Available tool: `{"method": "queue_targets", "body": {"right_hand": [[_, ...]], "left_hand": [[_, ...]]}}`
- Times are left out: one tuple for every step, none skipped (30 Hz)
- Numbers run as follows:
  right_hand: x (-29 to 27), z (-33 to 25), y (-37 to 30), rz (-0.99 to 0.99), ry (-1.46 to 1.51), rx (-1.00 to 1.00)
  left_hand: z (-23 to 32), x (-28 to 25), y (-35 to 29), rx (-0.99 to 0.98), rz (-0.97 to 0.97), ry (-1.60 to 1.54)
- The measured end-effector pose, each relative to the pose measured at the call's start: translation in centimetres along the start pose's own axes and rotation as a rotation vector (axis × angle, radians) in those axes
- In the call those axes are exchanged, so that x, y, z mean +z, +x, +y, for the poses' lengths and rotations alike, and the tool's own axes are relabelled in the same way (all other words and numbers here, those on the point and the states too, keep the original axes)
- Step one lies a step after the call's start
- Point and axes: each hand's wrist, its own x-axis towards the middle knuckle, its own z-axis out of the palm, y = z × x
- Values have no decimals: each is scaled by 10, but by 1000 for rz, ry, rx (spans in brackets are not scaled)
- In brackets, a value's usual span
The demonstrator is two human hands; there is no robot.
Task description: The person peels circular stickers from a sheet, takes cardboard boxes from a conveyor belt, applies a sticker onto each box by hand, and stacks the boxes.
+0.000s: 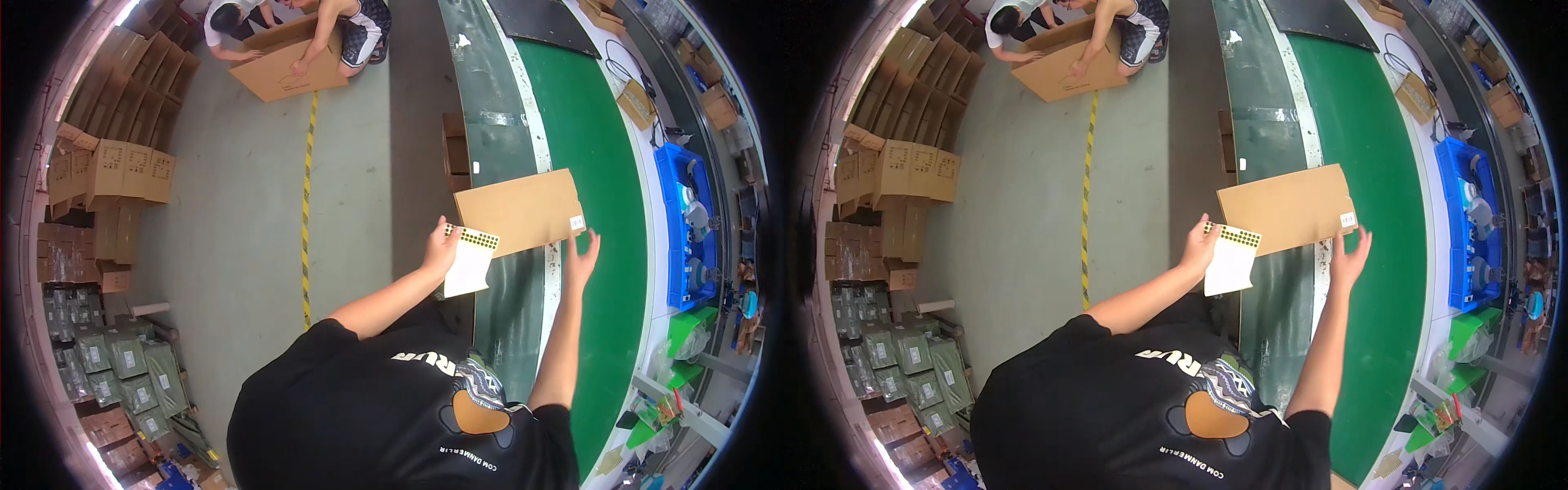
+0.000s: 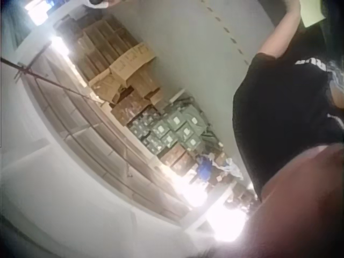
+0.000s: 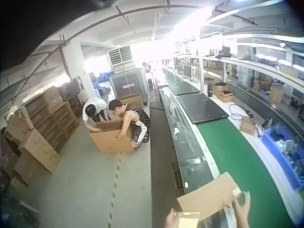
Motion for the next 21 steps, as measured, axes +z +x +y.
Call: {"method": "queue_targets", "body": {"right_hand": [[-14, 1, -28, 2, 36, 13], [-28, -10, -56, -2, 109, 107], [-42, -21, -84, -6, 182, 197], [-52, -16, -113, 14, 369, 262], [-62, -8, -138, 38, 556, 327], [-73, 0, -158, 61, 546, 346], [-85, 5, -177, 70, 567, 363], [-96, 9, -195, 84, 586, 382], [-108, 3, -201, 126, 572, 410], [-124, -12, -197, 112, 561, 437], [-144, -29, -192, 105, 544, 469], [-159, -48, -186, 134, 554, 419], [-172, -66, -180, 168, 560, 372], [-189, -84, -177, 177, 577, 334], [-206, -102, -174, 180, 593, 290], [-220, -115, -174, 193, 604, 238], [-233, -126, -177, 201, 613, 184], [-243, -136, -182, 251, 591, 216], [-255, -145, -186, 236, 531, 183], [-265, -150, -191, 213, 475, 149], [-275, -152, -197, 250, 460, 173]], "left_hand": [[23, -6, -10, -108, -74, -86], [41, -8, -20, -40, -55, -132], [42, -15, -22, -43, -60, -131], [43, -19, -25, 77, -149, -141], [43, -21, -28, 195, -242, -152], [65, -17, -41, 124, -324, -208], [74, -14, -48, 110, -354, -199], [78, -9, -53, 111, -459, -155], [83, 0, -60, 109, -576, -109], [90, 12, -72, 115, -611, -133], [98, 24, -84, 81, -672, -126], [105, 34, -93, 71, -777, -128], [112, 46, -105, 58, -890, -132], [121, 59, -118, 38, -954, -108], [129, 74, -133, 21, -1001, -150], [138, 87, -143, 73, -1071, -147], [143, 97, -152, 125, -1137, -150], [142, 104, -161, 104, -1167, -181], [144, 112, -173, 77, -1222, -178], [150, 119, -186, 60, -1250, -201], [153, 125, -197, 46, -1273, -224]]}}
